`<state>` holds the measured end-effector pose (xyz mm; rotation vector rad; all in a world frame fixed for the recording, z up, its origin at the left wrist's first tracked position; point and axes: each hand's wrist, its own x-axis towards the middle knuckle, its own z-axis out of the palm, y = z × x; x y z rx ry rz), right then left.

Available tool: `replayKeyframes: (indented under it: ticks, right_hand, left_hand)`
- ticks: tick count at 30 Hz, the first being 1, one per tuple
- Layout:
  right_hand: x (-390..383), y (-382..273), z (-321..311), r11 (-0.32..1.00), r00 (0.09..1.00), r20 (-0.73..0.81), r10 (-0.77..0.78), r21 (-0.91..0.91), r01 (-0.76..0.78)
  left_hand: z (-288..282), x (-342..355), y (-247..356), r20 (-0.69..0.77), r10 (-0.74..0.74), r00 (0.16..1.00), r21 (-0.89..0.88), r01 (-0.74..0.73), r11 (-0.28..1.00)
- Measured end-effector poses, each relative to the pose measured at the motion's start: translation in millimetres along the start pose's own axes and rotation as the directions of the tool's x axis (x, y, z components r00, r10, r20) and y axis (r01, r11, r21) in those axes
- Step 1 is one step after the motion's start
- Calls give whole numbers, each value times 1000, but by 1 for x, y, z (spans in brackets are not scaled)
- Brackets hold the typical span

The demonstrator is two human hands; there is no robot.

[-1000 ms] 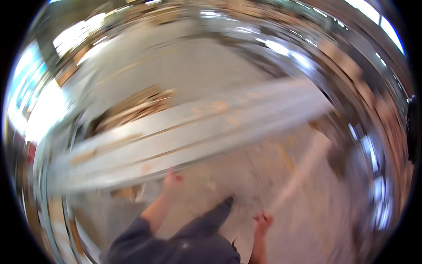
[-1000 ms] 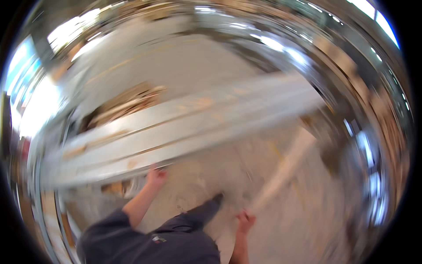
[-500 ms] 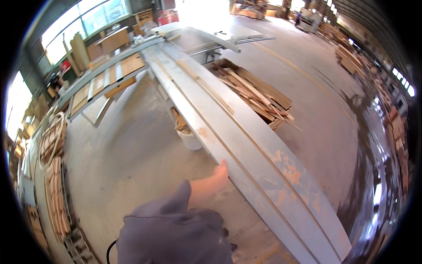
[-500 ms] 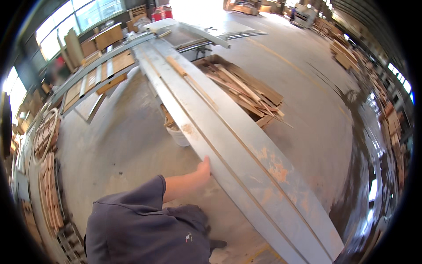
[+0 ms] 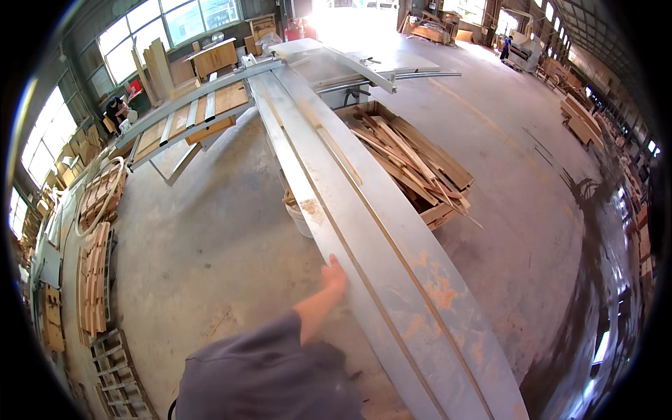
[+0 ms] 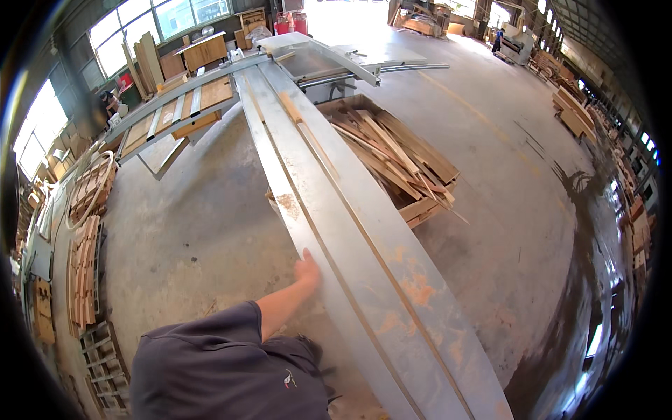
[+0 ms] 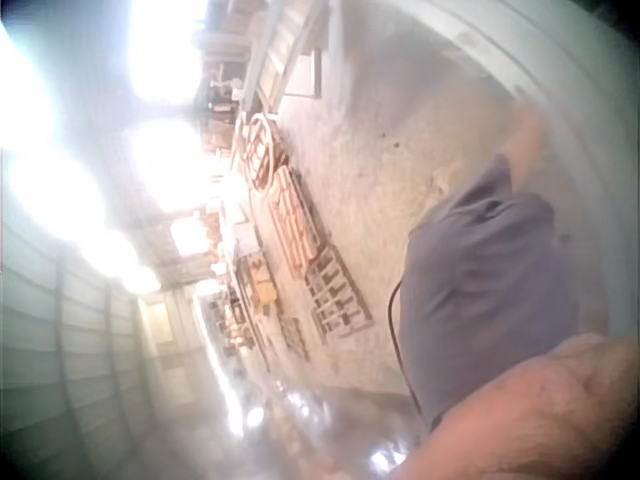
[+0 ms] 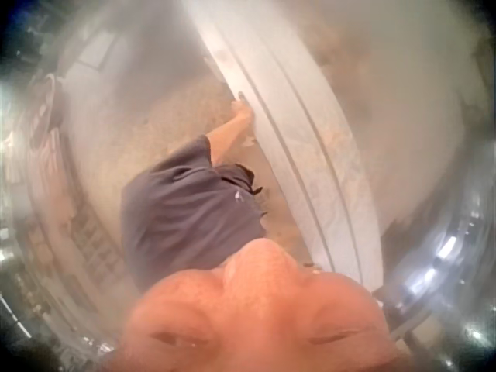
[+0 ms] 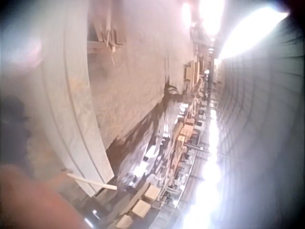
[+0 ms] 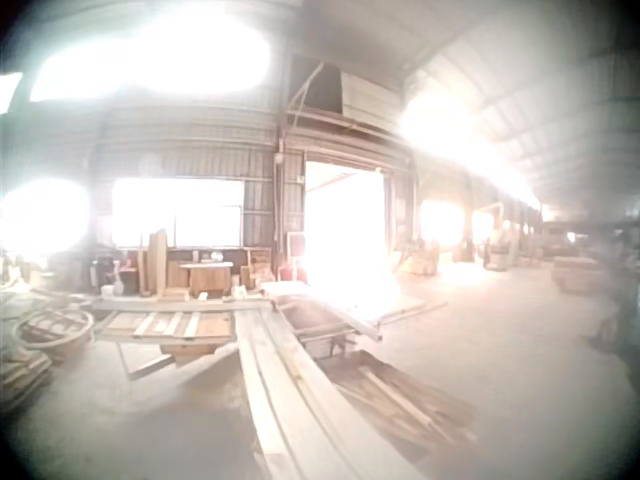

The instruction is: The person selects wooden planks from a bin and feeds them one by one through a table saw to trim their length. After cutting, the person places the trimmed pieces onto a metal table surface.

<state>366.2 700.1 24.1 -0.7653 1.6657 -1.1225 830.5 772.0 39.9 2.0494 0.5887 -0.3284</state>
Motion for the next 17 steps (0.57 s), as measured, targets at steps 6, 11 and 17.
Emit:
replayKeyframes:
  ticks: [6, 11, 17]
  right_hand:
    - [-11, 45, -127, 993, 900, -435, 40, 121, 14]
    - [-34, 77, -171, 973, 901, -432, 38, 222, 65]
    - [-88, 80, -237, 999, 924, -380, -31, 16, 40]
  left_hand:
    - [54, 19, -5, 175, 123, 977, -60, -114, 992]
    - [39, 157, -33, 461, 203, 864, 378, -398, 836]
    - [58, 166, 43, 348, 476, 808, 597, -582, 553]
